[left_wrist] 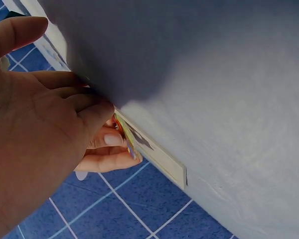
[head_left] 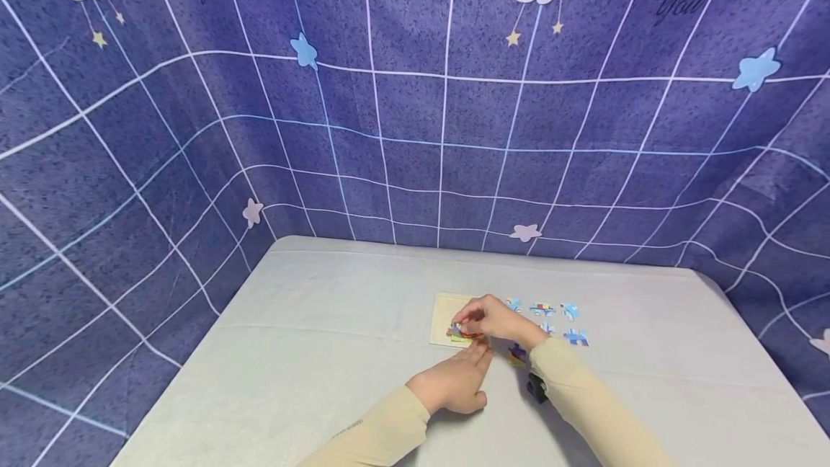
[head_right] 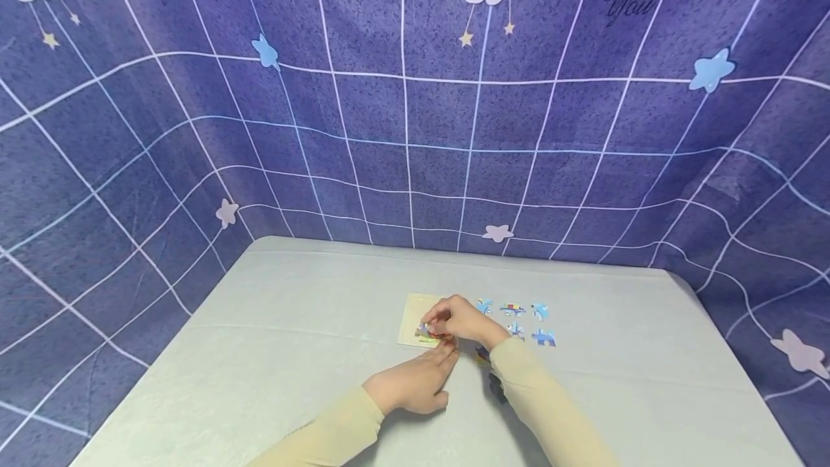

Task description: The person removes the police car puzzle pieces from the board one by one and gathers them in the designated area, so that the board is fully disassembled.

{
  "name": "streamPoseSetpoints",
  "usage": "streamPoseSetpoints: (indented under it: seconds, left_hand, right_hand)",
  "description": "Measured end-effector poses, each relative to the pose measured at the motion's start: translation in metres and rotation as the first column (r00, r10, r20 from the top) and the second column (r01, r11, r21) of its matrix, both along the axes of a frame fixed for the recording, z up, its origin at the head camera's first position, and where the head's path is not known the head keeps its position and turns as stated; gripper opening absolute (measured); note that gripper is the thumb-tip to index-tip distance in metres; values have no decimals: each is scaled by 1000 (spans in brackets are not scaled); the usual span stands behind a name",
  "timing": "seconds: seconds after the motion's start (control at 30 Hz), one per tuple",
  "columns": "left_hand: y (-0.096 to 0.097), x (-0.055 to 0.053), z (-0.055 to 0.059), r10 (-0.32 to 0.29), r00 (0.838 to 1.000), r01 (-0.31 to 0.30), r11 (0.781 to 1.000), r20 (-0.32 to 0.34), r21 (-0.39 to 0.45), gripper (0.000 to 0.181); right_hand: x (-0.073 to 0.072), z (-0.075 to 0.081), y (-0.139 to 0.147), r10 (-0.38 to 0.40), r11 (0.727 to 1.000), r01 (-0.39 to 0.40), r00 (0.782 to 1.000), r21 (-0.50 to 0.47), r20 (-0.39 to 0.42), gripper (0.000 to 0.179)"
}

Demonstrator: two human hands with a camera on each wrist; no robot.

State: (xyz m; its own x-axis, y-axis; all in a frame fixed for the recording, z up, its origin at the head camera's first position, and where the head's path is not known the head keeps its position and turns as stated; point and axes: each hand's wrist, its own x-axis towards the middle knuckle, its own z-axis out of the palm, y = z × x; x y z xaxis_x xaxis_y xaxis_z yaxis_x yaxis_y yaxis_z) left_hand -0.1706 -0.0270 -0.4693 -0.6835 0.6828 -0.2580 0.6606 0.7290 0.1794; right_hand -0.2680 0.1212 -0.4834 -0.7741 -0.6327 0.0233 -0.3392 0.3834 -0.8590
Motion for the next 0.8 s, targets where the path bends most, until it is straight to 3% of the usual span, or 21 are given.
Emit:
streamPoseSetpoints:
  seconds: [0.33,0.47,0.67,0.8]
  left_hand:
    - [0,1,2,-6,1000,6,1000,6,7,71]
    - [0,1,1,-6,1000,6,1000,-3,10,71]
    - [0,1,0,-2,1000,2,1000,-20,10,71]
    - [0,2,0,12,1000,-12,1000,-14,14,71]
  right_hand:
    - [0,2,2,-9,998,13,999,-64,54,18]
    - [-1,9,8,2,998,1,999,-70,33,19]
    - [4,24,32,3,998,1,998,-70,57,20]
    - [10,29,58,-29,999,31,998,-17,64,23]
